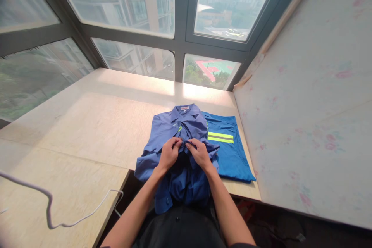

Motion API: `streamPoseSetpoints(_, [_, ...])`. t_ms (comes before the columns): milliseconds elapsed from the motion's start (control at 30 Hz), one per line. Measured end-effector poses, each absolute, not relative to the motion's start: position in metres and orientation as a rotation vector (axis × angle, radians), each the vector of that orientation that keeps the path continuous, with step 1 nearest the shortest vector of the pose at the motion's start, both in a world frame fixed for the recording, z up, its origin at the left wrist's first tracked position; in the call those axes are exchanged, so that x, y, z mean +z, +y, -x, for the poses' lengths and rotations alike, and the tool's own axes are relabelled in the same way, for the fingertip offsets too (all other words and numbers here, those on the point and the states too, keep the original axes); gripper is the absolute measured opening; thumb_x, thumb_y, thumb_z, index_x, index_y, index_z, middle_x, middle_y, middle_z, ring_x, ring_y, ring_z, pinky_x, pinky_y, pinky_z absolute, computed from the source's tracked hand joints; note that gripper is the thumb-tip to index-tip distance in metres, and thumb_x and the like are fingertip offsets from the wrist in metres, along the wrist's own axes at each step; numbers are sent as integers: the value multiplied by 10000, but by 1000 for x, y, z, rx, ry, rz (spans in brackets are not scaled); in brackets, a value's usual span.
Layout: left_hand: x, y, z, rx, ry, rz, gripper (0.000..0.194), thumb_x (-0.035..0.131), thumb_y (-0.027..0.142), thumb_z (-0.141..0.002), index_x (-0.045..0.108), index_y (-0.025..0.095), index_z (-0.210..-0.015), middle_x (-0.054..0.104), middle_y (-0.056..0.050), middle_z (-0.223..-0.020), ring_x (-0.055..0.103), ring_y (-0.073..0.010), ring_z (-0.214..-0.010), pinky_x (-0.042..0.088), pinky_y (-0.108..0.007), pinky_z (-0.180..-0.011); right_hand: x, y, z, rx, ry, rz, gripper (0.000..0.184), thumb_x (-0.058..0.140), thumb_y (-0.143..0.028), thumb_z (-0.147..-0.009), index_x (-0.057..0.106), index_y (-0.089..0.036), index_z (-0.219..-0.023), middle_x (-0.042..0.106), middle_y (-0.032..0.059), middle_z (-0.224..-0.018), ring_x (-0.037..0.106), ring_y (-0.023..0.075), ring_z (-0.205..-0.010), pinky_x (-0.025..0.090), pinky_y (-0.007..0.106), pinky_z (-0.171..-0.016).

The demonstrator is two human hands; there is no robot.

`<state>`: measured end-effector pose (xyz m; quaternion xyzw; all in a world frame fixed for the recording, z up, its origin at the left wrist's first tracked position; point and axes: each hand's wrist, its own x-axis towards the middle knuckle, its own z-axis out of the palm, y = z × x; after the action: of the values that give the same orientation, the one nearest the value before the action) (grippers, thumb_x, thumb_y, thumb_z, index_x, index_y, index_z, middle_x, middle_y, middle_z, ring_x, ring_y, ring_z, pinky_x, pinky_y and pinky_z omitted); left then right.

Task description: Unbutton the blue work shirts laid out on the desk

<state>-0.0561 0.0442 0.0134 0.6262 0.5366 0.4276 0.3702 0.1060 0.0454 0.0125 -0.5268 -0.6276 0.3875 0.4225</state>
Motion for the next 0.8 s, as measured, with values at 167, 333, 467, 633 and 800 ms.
streamPoseSetpoints(167, [19,37,57,1053,1400,-1798,341,686,384,-854,650,195,-1135,703,-84,-1072,655,-228,-981,511,-368,-898,15,40,-110,992,-1545,1307,277,607,-448,-859,722,-197,-874,703,35,-840,638,211,-812,500,314,-785])
streamPoseSetpoints(333, [17,35,56,1002,1457,-1947,179,595,229,-919,710,200,-1052,733,-82,-1022,669,-228,-961,509,-359,-882,19,36,-107,974,-1580,1266,260,587,-411,-888,738,-201,-915,709,46,-871,647,212,-824,501,314,-788])
streamPoseSetpoints(467, [19,35,58,948,1477,-2042,234,523,110,-909,724,199,-988,727,-75,-907,655,-220,-864,495,-332,-791,22,33,-108,976,-1654,1249,273,551,-381,-915,752,-209,-981,728,56,-914,661,218,-844,507,328,-812])
streamPoseSetpoints(633, [21,32,54,1004,1470,-2014,279,465,78,-904,708,202,-961,698,-62,-872,625,-202,-849,477,-310,-782,26,31,-113,882,-1739,1269,267,529,-347,-918,748,-213,-992,734,59,-950,670,223,-886,515,336,-834])
streamPoseSetpoints(800, [19,34,49,989,1434,-1978,284,436,62,-888,686,197,-902,692,-54,-887,614,-201,-882,470,-310,-811,24,31,-118,894,-1785,1256,266,513,-343,-927,736,-206,-974,727,53,-926,661,212,-863,513,325,-814])
